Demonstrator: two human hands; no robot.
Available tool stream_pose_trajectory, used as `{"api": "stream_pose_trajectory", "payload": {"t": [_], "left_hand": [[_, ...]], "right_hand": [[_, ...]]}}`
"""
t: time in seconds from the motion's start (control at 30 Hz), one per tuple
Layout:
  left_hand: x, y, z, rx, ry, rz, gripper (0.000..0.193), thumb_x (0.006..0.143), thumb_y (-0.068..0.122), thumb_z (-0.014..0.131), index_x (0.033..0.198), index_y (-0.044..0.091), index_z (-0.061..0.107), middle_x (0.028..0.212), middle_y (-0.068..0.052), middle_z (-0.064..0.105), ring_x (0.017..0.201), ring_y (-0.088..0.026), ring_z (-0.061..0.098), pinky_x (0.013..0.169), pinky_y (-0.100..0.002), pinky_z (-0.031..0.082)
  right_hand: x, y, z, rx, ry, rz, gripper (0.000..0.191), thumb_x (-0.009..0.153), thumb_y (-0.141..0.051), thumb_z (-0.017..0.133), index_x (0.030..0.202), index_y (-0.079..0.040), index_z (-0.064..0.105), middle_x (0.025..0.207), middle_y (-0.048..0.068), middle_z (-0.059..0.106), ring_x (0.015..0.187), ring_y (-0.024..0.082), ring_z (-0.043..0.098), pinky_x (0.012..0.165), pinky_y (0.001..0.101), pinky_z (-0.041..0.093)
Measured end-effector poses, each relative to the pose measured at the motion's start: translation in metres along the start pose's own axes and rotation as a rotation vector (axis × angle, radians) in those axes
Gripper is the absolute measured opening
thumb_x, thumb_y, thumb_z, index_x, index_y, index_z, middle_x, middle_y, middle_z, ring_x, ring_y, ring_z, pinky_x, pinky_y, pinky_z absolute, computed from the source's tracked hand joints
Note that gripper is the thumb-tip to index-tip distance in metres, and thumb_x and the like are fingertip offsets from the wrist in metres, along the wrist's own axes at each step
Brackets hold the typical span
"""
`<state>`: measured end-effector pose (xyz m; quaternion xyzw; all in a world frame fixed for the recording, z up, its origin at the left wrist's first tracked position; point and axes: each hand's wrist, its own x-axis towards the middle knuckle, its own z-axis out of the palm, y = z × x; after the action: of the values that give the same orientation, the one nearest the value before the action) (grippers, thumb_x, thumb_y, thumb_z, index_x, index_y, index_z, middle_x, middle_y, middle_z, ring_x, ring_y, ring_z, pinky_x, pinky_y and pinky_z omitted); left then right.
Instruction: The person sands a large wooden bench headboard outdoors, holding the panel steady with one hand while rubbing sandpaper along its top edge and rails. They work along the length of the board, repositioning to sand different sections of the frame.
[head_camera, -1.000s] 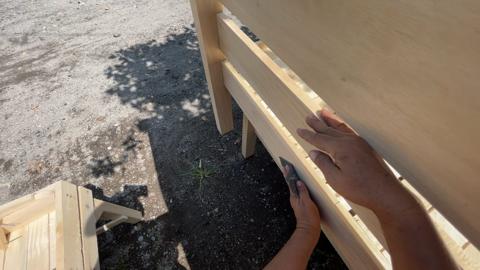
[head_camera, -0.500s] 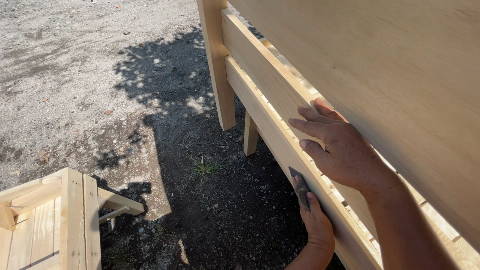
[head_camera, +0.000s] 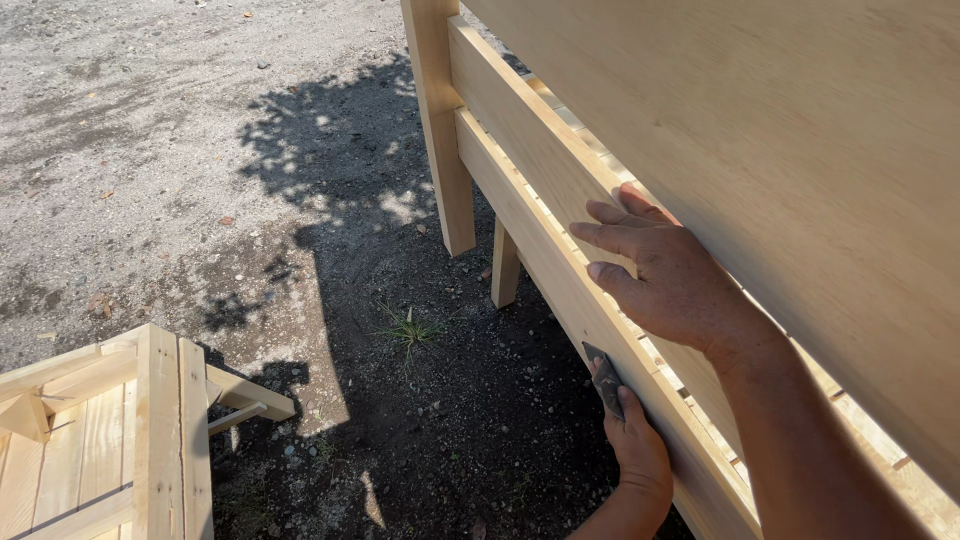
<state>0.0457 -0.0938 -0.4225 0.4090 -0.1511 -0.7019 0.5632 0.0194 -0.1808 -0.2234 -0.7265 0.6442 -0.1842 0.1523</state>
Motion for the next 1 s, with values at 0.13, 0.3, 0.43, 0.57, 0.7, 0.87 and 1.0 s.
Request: {"api": "stream_pose_trajectory", "payload": {"t": [0.13, 0.3, 0.43, 0.57, 0.7, 0.87, 1.0], "left_hand": [[0.063, 0.043, 0.007, -0.064, 0.071, -0.262, 0.057, 0.106, 0.041, 0.037, 0.155, 0.012, 0.044, 0.152, -0.018, 0.054, 0.133, -0.031, 0.055, 0.107, -0.041, 0.046], [0.033, 0.029, 0.012, 0.203, 0.019, 0.166, 0.059, 0.104, 0.037, 0.035, 0.160, 0.019, 0.033, 0.163, -0.011, 0.038, 0.145, -0.027, 0.046, 0.118, -0.039, 0.040], [-0.030, -0.015, 0.007, 0.216, -0.195, 0.196, 0.068, 0.106, 0.042, 0.028, 0.165, 0.014, 0.007, 0.175, -0.006, 0.002, 0.162, -0.022, 0.000, 0.130, -0.040, 0.013], [0.007, -0.003, 0.009, 0.199, -0.179, 0.348, 0.066, 0.108, 0.038, 0.033, 0.164, 0.011, 0.013, 0.174, -0.010, 0.009, 0.161, -0.026, 0.011, 0.128, -0.041, 0.020], [0.063, 0.042, 0.021, 0.098, -0.107, 0.173, 0.066, 0.104, 0.039, 0.032, 0.164, 0.018, 0.017, 0.167, -0.009, 0.024, 0.153, -0.028, 0.032, 0.122, -0.040, 0.032], [-0.005, 0.013, 0.016, 0.332, -0.226, 0.453, 0.065, 0.109, 0.039, 0.031, 0.165, 0.007, 0.022, 0.177, -0.012, 0.008, 0.163, -0.028, 0.006, 0.128, -0.042, 0.014], [-0.012, -0.002, 0.009, 0.487, -0.246, 0.489, 0.064, 0.111, 0.037, 0.029, 0.166, 0.006, 0.023, 0.177, -0.014, 0.007, 0.163, -0.030, 0.004, 0.129, -0.043, 0.010]], "right_hand": [[0.001, 0.000, 0.000, 0.018, 0.016, -0.001, 0.049, 0.088, -0.025, 0.069, 0.137, -0.023, 0.064, 0.159, 0.003, 0.043, 0.157, 0.023, 0.015, 0.122, 0.0493, 0.020], [0.000, -0.006, -0.003, 0.008, -0.016, 0.049, 0.052, 0.090, -0.026, 0.067, 0.142, -0.025, 0.065, 0.159, -0.001, 0.044, 0.157, 0.020, 0.013, 0.123, 0.0491, 0.019], [0.000, -0.012, -0.006, 0.034, -0.074, 0.124, 0.050, 0.090, -0.027, 0.064, 0.140, -0.026, 0.066, 0.159, -0.005, 0.042, 0.158, 0.017, 0.010, 0.123, 0.0480, 0.020], [0.000, -0.012, -0.006, 0.027, -0.059, 0.090, 0.049, 0.091, -0.028, 0.064, 0.139, -0.024, 0.066, 0.159, -0.004, 0.043, 0.158, 0.018, 0.010, 0.123, 0.0478, 0.022], [-0.001, -0.008, -0.005, -0.003, -0.040, 0.055, 0.047, 0.093, -0.027, 0.064, 0.140, -0.023, 0.066, 0.159, -0.003, 0.044, 0.158, 0.019, 0.013, 0.124, 0.0476, 0.021], [-0.001, -0.005, -0.003, 0.047, -0.042, 0.076, 0.048, 0.091, -0.025, 0.063, 0.139, -0.024, 0.067, 0.158, -0.005, 0.045, 0.158, 0.019, 0.011, 0.123, 0.0461, 0.021], [-0.002, -0.003, -0.003, 0.062, -0.024, 0.060, 0.047, 0.092, -0.024, 0.063, 0.138, -0.024, 0.068, 0.158, -0.004, 0.046, 0.158, 0.019, 0.012, 0.123, 0.0456, 0.021]]}}
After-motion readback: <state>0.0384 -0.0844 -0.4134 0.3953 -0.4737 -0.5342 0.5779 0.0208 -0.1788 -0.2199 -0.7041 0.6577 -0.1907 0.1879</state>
